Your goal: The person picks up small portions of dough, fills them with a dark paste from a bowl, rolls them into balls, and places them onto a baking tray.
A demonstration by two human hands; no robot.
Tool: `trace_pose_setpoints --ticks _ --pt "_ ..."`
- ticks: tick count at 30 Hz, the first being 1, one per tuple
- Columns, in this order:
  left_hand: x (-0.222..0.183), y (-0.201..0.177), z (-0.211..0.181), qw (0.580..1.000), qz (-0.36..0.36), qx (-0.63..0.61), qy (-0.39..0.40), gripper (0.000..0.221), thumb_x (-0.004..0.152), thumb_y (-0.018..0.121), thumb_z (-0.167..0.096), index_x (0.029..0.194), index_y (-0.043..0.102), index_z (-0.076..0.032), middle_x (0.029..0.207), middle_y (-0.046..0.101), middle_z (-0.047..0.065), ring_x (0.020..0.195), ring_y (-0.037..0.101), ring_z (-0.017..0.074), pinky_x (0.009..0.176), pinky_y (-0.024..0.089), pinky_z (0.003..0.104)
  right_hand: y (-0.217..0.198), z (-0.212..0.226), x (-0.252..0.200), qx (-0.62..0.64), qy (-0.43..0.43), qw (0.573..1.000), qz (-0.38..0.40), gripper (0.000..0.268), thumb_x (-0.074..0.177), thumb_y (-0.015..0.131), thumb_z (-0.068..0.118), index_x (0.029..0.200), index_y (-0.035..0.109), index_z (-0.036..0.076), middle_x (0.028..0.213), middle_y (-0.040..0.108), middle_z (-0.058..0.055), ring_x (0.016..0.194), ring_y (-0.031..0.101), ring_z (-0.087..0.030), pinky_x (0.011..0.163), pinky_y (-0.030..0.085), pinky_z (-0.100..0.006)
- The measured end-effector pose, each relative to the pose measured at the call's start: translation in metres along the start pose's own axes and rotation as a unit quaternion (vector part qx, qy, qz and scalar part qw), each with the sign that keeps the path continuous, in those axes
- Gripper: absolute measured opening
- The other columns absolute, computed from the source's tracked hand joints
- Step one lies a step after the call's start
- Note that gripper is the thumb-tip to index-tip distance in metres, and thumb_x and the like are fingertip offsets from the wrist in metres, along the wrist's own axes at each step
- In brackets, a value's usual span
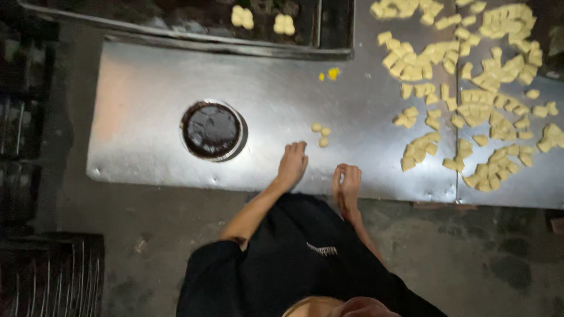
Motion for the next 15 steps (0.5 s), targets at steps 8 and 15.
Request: trace_pose_setpoints --ticks 8,15 --pt "0.026 0.012 0.011 0.989 -0.055 -0.134 -0.005 0.047 0.083 0.071 0.001 0.126 0.051 -0.001 0.130 0.048 0.021 0.122 0.054 0.0383 0.106 0.051 0.043 -0.011 -0.035 -0.016 0.041 0.002 0.999 0.032 0.009 0.099 0.065 0.002 0.107 0.065 -0.001 0.105 0.061 -0.018 0.102 0.058 -0.037 0.091 0.048 -0.046" --pt "0.057 0.024 -0.007 0.994 -0.028 -0.086 0.059 0.062 0.078 0.077 0.007 0.132 0.049 -0.005 0.142 0.039 0.019 0.128 0.047 0.0409 0.099 0.055 0.041 0.021 -0.042 0.022 0.114 0.040 0.987 0.104 0.028 0.093 0.070 0.002 0.119 0.059 -0.002 0.118 0.057 -0.018 0.107 0.058 -0.033 0.084 0.055 -0.042"
Point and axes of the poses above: each hand's wrist, its own x-axis towards the middle knuckle, its own y-axis out of the palm, z = x × y, the point moved 8 cm from there along x, towards the middle knuckle
